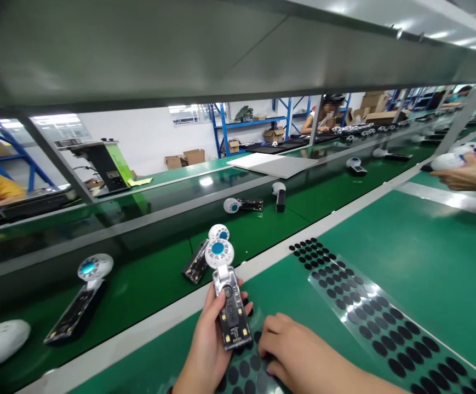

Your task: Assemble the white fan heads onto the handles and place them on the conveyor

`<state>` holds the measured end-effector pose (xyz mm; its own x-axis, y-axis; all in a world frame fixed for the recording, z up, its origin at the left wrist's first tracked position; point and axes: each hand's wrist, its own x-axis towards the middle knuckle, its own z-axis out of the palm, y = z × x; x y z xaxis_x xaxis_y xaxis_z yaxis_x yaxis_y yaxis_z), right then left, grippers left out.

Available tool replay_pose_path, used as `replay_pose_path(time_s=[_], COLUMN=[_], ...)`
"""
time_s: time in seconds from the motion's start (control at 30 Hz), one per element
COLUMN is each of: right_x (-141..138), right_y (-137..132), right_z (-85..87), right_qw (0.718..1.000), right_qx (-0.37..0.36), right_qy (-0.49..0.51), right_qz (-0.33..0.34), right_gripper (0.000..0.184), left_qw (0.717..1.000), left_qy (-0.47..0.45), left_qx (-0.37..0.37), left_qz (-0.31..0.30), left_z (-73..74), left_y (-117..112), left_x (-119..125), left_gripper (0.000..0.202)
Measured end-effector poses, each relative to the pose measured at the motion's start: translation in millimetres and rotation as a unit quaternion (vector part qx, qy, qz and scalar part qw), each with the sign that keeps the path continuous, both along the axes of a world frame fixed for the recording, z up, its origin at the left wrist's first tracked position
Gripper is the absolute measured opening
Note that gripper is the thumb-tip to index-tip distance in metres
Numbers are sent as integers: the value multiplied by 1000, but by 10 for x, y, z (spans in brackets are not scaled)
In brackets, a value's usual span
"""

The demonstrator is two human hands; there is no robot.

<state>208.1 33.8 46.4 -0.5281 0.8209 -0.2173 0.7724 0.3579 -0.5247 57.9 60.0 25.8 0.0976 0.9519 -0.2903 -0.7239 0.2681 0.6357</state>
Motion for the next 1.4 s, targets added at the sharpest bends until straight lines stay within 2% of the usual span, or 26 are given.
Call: replay_pose_path(time_s=[0.27, 0.4, 0.47, 0.57, 0.73, 0.87, 0.97, 1.03, 1.17, 1.27, 1.33, 1.4], right_x=[-25, 28, 78, 126, 49, -46, -81, -85, -71, -52, -39, -30], right_y=[63, 25, 51, 160, 342, 388, 399, 409, 440, 461, 467, 466], right_z=[96, 108, 118, 182, 327, 375, 398, 401, 382, 368, 360, 355], right_qw=[998, 993, 979, 942, 916, 903, 907, 904, 893, 886, 890, 899], right_qx=[-54, -85, -115, -162, -175, -190, -182, -175, -168, -175, -161, -131], right_qy=[-1, 61, 138, 248, 323, 344, 341, 349, 374, 386, 378, 361], right_qz=[-14, -46, -91, -159, -159, -176, -169, -173, -186, -186, -197, -208], right_gripper=[24, 21, 14, 5, 13, 7, 6, 7, 10, 12, 15, 16], left_qw=[1000, 1000, 1000, 1000, 999, 999, 999, 998, 989, 973, 961, 945], left_qy=[15, 19, 20, 13, 9, 3, 23, 55, 146, 225, 265, 311], left_qx=[1, 2, -3, 0, 25, 15, 6, 12, 29, 42, 51, 76], left_qz=[1, -3, 1, -5, -18, -30, -29, -24, -7, 30, 54, 66], left_z=[23, 27, 34, 43, 46, 25, 9, 13, 46, 36, 1, -33], left_y=[7, 8, 4, -3, -4, 8, 20, 21, -8, -38, -46, -45], left_x=[30, 37, 38, 33, 26, 27, 29, 34, 66, 95, 103, 97], left_gripper=[46, 48, 48, 46, 33, 34, 43, 59, 87, 98, 84, 50])
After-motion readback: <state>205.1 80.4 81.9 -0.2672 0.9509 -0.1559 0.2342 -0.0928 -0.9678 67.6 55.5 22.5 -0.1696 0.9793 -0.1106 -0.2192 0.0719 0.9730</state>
